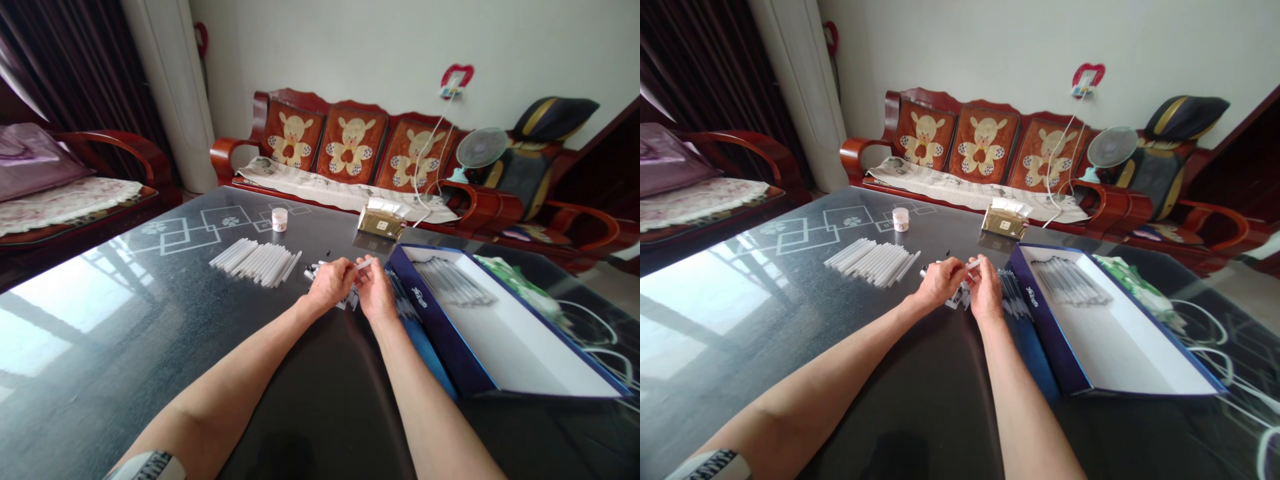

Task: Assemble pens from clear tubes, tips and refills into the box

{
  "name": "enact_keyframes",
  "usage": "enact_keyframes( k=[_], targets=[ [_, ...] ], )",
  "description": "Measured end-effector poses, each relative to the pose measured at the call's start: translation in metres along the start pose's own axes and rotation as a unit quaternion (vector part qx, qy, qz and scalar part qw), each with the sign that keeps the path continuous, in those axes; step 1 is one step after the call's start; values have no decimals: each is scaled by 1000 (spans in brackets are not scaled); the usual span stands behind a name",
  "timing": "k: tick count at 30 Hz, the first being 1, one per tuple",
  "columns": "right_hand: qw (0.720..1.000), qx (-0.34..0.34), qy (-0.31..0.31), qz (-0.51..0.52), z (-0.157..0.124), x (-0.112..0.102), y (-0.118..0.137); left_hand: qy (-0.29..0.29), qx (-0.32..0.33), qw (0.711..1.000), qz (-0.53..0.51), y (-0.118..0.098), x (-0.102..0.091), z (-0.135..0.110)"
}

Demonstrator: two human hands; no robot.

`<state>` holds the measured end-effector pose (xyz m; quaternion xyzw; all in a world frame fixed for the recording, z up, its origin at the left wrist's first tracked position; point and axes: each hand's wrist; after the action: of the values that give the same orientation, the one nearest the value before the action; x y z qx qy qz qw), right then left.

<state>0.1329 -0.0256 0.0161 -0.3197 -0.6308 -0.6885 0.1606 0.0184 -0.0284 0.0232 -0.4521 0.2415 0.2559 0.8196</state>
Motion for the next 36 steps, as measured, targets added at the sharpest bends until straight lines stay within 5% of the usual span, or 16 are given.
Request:
enact_keyframes(
  k=[6, 10, 18, 21, 23, 25, 29, 36],
  targets=[
    [1000, -15, -27, 3, 0, 0, -10, -35, 54, 981, 184, 3, 9, -7],
    [998, -26, -50, 7, -1, 2, -16, -9, 46, 976, 213, 0, 8, -10],
    [992, -63, -107, 31, 17, -15, 8, 93, -87, 991, -43, -6, -3, 0],
    [979, -129, -123, -100, 20, -31, 10, 35, -123, 987, -102, 4, -7, 4],
    [942, -190, -92, -262, 17, -37, 5, -20, -121, 987, -100, 10, -9, 6],
    [873, -255, -37, -414, 12, -41, -3, -43, -112, 989, -87, 16, -10, 6],
    [764, -304, 21, -569, 8, -42, -13, -55, -111, 989, -77, 25, -9, 5],
    [736, -277, 35, -617, 9, -40, -15, -59, -125, 987, -80, 29, -7, 5]
  ],
)
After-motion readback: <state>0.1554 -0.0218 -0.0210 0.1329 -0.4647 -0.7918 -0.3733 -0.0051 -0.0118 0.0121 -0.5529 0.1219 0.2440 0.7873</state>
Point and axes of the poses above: each hand's wrist, its own z-axis towards the middle knuckle, its own x-axis out of the palm, y = z × x, and after that the axes turned 2 degrees about z, right-handed
